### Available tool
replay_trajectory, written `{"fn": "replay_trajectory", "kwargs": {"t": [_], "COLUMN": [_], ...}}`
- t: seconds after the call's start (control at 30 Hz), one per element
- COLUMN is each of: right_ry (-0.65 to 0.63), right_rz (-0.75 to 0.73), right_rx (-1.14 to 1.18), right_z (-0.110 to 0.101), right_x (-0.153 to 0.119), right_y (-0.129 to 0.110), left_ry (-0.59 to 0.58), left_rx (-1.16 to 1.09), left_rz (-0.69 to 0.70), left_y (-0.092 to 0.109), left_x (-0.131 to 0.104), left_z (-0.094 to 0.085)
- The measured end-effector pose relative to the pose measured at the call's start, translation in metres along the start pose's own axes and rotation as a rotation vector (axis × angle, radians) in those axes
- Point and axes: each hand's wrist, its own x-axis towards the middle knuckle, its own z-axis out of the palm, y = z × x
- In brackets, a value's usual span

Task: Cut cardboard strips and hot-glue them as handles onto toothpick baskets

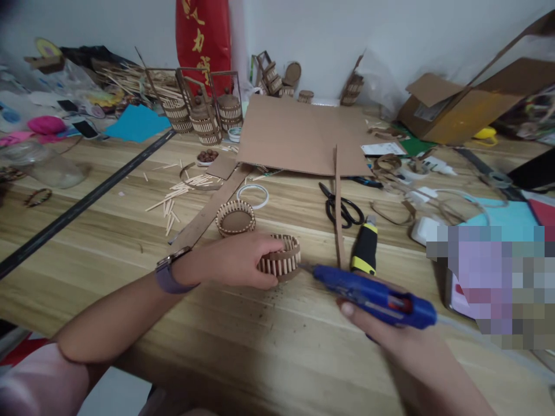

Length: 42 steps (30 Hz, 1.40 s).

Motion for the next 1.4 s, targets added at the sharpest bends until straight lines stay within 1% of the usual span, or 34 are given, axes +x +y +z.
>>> {"fn": "replay_trajectory", "kwargs": {"t": [0.1,0.17,0.27,0.33,0.4,0.43,0.5,0.53,0.57,0.63,0.67,0.73,0.77,0.83,0.93,1.0,1.07,1.13,1.23,1.4], "right_ry": [-0.007,0.009,-0.002,-0.003,0.057,0.098,0.17,0.187,0.185,0.166,0.139,0.095,0.073,0.051,0.021,0.023,0.057,0.09,0.1,0.113], "right_rz": [0.14,0.176,0.141,0.088,0.029,-0.004,-0.076,-0.114,-0.152,-0.221,-0.251,-0.297,-0.309,-0.308,-0.258,-0.235,-0.24,-0.247,-0.243,-0.24], "right_rx": [0.082,0.061,0.001,-0.044,-0.106,-0.144,-0.209,-0.229,-0.242,-0.256,-0.258,-0.257,-0.258,-0.267,-0.29,-0.282,-0.259,-0.262,-0.299,-0.299], "right_z": [-0.006,-0.003,0.007,0.016,0.025,0.028,0.033,0.035,0.036,0.037,0.037,0.036,0.036,0.034,0.034,0.035,0.037,0.038,0.038,0.037], "right_x": [0.005,0.01,0.016,0.017,0.015,0.014,0.011,0.01,0.009,0.01,0.011,0.012,0.013,0.013,0.012,0.009,0.007,0.005,0.002,-0.003], "right_y": [0.007,0.009,0.007,0.001,-0.007,-0.012,-0.021,-0.025,-0.027,-0.029,-0.028,-0.024,-0.021,-0.015,-0.007,-0.003,0.0,0.002,0.004,0.001], "left_ry": [0.106,0.178,0.23,0.24,0.235,0.206,0.077,-0.037,-0.135,-0.239,-0.258,-0.226,-0.211,-0.138,-0.03,0.016,0.06,0.03,-0.031,-0.027], "left_rx": [0.257,0.42,0.562,0.554,0.39,0.228,-0.243,-0.505,-0.73,-1.132,-1.294,-1.5,-1.564,-1.639,-1.689,-1.729,-1.779,-1.833,-1.874,-1.893], "left_rz": [0.046,0.036,0.001,-0.03,-0.027,0.004,0.054,0.073,0.06,-0.072,-0.139,-0.27,-0.321,-0.415,-0.539,-0.576,-0.569,-0.516,-0.449,-0.418], "left_y": [-0.002,-0.005,-0.004,0.006,0.023,0.033,0.054,0.063,0.072,0.087,0.094,0.105,0.111,0.121,0.132,0.134,0.133,0.131,0.128,0.13], "left_x": [0.0,0.001,0.0,-0.004,-0.01,-0.014,-0.017,-0.017,-0.014,-0.005,0.002,0.014,0.019,0.025,0.026,0.024,0.023,0.023,0.023,0.022], "left_z": [0.014,0.026,0.036,0.036,0.035,0.036,0.043,0.05,0.06,0.083,0.093,0.106,0.109,0.106,0.098,0.099,0.104,0.111,0.12,0.125]}}
